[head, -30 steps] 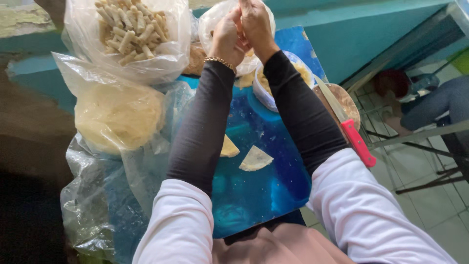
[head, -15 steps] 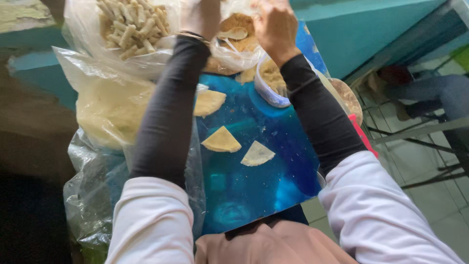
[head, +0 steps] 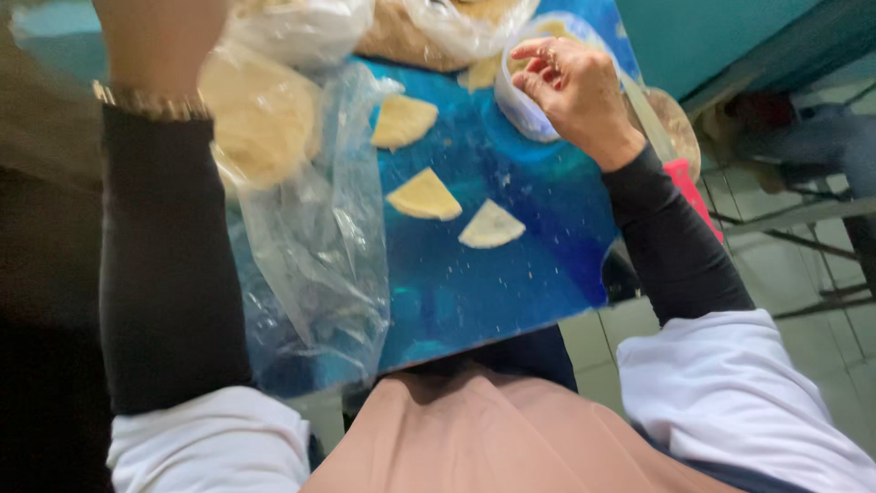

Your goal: The person sits at a small blue table filling triangular pastry wrappers. They spoon a beige filling from a plastic container onto a wrapper, then pinch and fold the wrapper closed with both hands, setting finished pieces aside and repeating with new wrappers.

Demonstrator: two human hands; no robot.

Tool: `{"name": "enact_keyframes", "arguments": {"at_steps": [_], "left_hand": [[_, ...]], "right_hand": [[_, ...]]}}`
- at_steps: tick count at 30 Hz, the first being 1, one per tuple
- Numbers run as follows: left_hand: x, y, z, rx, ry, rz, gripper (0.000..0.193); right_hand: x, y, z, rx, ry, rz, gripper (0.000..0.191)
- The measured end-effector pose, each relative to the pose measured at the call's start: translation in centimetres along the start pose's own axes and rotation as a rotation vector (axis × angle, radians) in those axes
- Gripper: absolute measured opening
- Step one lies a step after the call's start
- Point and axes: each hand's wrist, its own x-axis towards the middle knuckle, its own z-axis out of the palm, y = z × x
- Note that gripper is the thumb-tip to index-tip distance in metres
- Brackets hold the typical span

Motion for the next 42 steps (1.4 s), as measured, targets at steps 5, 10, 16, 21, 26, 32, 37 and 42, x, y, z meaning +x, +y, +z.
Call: {"name": "enact_keyframes", "arguments": {"at_steps": [5, 10, 16, 21, 26, 32, 37, 42], "left_hand": [[-16.4, 10.7, 1.6, -0.676, 0.119, 0.628, 0.009], [-23.8, 17.8, 0.8, -0.47, -0.108, 0.693, 0.022], [-23.9, 16.6, 2.4, -0.445, -0.077, 0.711, 0.022], [-23.3, 15.5, 3.8, -0.496, -0.072, 0.678, 0.014], [-22.7, 15.4, 3.3, -0.474, -0.11, 0.674, 0.019], [-22.4, 15.7, 3.5, -0.516, -0.11, 0.664, 0.027], [-22.3, 16.0, 3.8, -0.493, -0.127, 0.673, 0.029], [-22.4, 15.9, 4.3, -0.449, -0.126, 0.68, 0.032]], "right_hand": [[-8.8, -3.1, 0.0, 0.116, -0.213, 0.067, 0.023], [-9.8, -2.1, -1.0, -0.101, -0.039, 0.215, 0.019], [-4.3, 2.4, -3.9, -0.401, -0.241, -0.001, 0.016], [-3.8, 4.4, -4.4, -0.537, -0.375, -0.061, 0.02], [-4.1, 4.1, -4.3, -0.32, -0.323, -0.005, 0.019], [-2.4, 2.4, -4.2, -0.308, -0.271, -0.003, 0.025], [-3.0, -0.6, -4.3, -0.25, -0.244, 0.008, 0.031], [-8.1, -4.7, 0.0, -0.268, -0.328, -0.147, 0.048]]}}
